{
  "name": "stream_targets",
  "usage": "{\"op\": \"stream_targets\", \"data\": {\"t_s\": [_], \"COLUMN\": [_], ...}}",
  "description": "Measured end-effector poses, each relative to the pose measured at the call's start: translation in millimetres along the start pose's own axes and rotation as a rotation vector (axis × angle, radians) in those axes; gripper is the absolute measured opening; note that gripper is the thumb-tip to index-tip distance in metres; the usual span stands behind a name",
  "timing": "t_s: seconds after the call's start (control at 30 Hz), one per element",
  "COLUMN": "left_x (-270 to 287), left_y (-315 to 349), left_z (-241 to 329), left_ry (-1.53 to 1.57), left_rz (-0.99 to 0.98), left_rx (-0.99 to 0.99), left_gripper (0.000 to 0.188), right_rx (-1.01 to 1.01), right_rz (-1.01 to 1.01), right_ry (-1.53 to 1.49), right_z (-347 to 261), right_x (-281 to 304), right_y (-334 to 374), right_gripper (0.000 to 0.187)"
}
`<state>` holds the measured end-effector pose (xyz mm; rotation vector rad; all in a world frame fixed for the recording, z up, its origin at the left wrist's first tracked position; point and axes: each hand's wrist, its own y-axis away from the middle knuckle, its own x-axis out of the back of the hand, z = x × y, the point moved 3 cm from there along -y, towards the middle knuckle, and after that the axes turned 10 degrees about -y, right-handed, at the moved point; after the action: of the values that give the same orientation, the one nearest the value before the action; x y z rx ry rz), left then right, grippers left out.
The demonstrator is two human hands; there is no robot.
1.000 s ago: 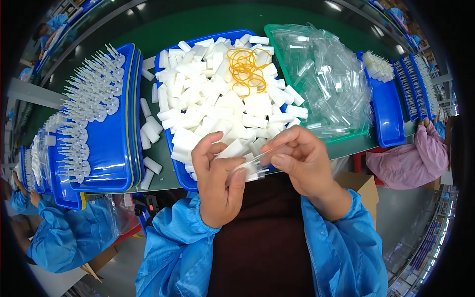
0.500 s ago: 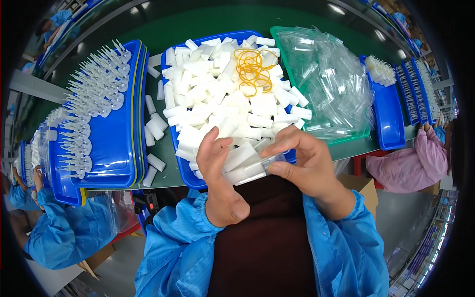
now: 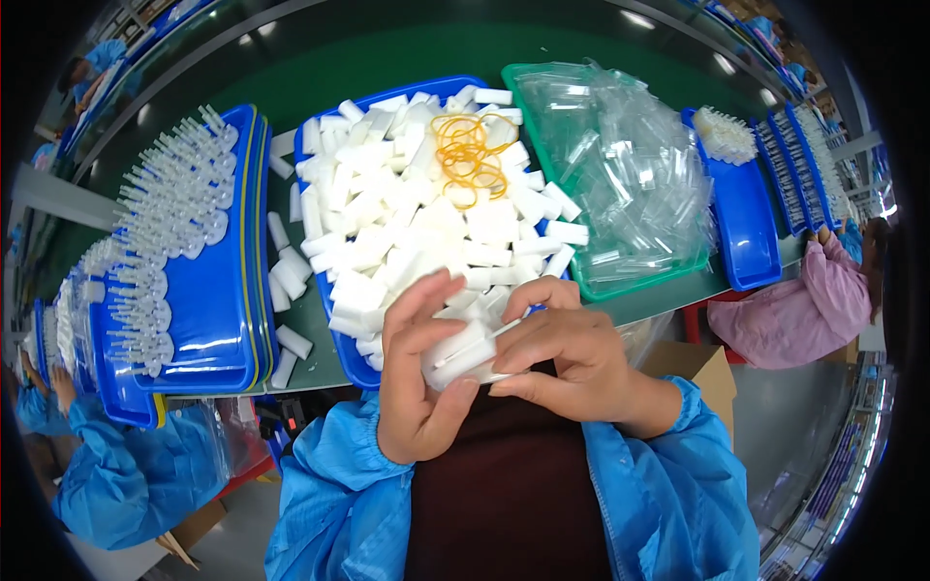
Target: The person wraps a rubber band around an assembled bundle of plastic components and places it on a tray. The person then inserts clear plastic tubes into white filter blocks, groups them together into a cylindrical bundle, and secures the bundle with a rubber band.
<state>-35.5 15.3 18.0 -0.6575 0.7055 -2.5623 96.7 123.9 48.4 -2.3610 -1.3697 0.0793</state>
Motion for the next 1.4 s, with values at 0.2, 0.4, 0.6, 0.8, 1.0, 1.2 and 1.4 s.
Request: {"op": "stream_targets", "data": {"t_s": [0.2, 0.4, 0.6, 0.8, 1.0, 1.2, 1.4], "left_x": [-7.4, -6.2, -9.2, -6.7, -4.9, -0.7, 0.8], "left_y": [-2.2, -2.5, -2.6, -2.9, 3.2, -0.4, -3.4], "left_z": [1.7, -0.3, 3.7, 4.0, -0.9, 1.4, -0.7], "left_ry": [0.228, 0.117, 0.180, 0.133, 0.120, 0.005, -0.062], "left_rz": [-0.147, -0.183, -0.174, -0.175, -0.154, -0.103, 0.002], "left_rx": [0.238, 0.258, 0.295, 0.268, 0.296, 0.275, 0.256], "left_gripper": [0.032, 0.023, 0.022, 0.023, 0.024, 0.023, 0.026], "right_rx": [0.071, 0.058, 0.049, -0.249, -0.223, -0.206, -0.204], "right_rz": [-0.047, -0.210, 0.096, -0.162, -0.285, -0.060, 0.181], "right_ry": [0.213, 0.291, 1.308, 1.426, 1.467, 0.972, 0.036], "right_z": [-6.5, -19.5, 23.9, 64.7, 67.6, 37.2, 1.8], "right_x": [1.6, 28.7, 136.5, 163.3, 160.5, 159.9, 99.9], "right_y": [1.7, -17.0, -72.8, -99.6, -107.7, -105.5, -64.8], "right_gripper": [0.019, 0.018, 0.019, 0.025, 0.024, 0.018, 0.020]}}
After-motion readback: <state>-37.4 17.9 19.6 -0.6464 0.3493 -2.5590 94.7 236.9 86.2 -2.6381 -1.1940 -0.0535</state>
